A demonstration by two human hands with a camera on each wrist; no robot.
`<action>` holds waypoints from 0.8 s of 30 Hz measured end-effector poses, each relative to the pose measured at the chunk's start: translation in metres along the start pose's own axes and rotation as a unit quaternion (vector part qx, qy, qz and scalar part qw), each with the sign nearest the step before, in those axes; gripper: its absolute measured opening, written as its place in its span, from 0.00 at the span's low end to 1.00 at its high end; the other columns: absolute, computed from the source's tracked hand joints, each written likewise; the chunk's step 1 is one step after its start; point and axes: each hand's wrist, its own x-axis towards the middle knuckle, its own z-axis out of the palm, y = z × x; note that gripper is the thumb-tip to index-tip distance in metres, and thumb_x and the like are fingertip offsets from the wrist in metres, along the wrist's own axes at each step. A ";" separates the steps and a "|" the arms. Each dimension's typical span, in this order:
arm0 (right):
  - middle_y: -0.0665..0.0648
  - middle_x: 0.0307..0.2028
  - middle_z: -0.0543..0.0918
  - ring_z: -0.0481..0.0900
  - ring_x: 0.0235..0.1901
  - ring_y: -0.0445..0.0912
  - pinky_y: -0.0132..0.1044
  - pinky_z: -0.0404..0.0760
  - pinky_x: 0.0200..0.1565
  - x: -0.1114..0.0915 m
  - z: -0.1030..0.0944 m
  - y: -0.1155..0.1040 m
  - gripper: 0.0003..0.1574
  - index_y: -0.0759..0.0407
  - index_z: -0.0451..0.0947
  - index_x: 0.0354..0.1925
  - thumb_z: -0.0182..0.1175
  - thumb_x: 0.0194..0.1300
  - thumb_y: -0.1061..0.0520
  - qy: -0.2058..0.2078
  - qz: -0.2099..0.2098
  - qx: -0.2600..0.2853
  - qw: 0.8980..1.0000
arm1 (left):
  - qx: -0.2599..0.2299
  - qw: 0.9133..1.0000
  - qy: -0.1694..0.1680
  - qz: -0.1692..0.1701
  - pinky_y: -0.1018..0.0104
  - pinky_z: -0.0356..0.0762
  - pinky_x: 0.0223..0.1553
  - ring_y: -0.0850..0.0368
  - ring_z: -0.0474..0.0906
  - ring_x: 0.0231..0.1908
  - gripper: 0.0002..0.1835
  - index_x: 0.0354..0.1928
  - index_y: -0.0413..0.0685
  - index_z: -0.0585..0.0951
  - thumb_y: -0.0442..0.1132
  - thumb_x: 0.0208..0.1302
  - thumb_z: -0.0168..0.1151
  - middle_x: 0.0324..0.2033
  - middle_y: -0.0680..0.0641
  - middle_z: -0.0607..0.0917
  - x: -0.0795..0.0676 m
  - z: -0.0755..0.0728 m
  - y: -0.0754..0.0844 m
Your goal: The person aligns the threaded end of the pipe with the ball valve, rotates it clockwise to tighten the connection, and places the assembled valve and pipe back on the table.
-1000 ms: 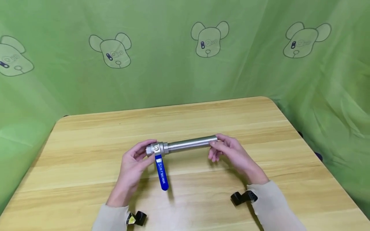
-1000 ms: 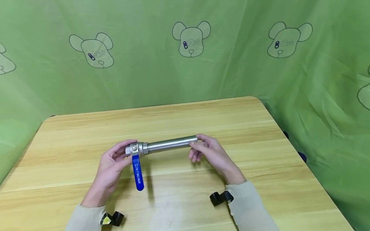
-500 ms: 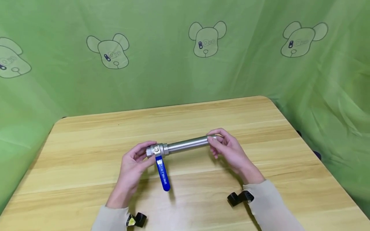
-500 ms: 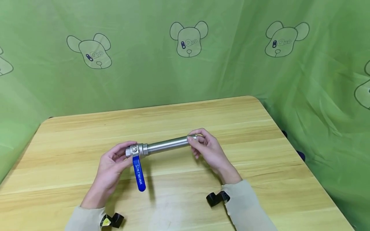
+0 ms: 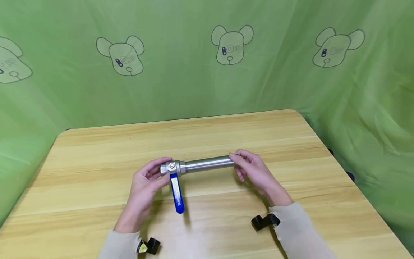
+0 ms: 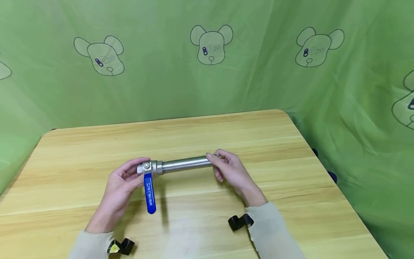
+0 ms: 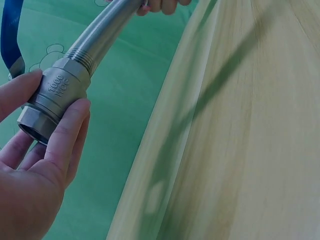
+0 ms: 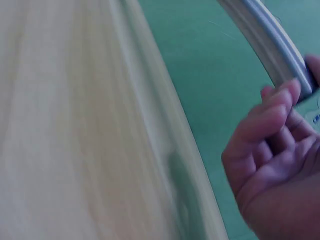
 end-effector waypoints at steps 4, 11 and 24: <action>0.48 0.22 0.76 0.71 0.21 0.39 0.26 0.77 0.25 0.004 0.003 0.000 0.26 0.59 0.78 0.40 0.55 0.83 0.39 0.008 0.022 -0.012 1.000 | -0.010 1.000 0.004 0.000 0.67 0.89 0.58 0.55 0.87 0.54 0.28 0.65 0.38 0.83 0.20 0.60 0.70 0.54 0.50 0.90 0.001 -0.002 0.001; 0.49 0.25 0.78 0.75 0.25 0.40 0.30 0.82 0.28 0.001 -0.001 0.002 0.20 0.67 0.74 0.46 0.50 0.85 0.50 -0.063 -0.010 -0.012 0.998 | -0.047 0.999 0.020 -0.012 0.69 0.91 0.49 0.56 0.89 0.50 0.25 0.60 0.43 0.87 0.20 0.61 0.69 0.49 0.53 0.92 0.001 -0.003 -0.003; 0.54 0.30 0.86 0.83 0.29 0.43 0.34 0.90 0.35 0.004 -0.002 0.001 0.38 0.76 0.79 0.52 0.43 0.88 0.40 -0.061 0.004 -0.038 0.997 | -0.080 0.996 0.027 -0.008 0.71 0.91 0.46 0.60 0.89 0.46 0.25 0.52 0.57 0.91 0.19 0.63 0.67 0.46 0.55 0.93 0.000 -0.001 -0.001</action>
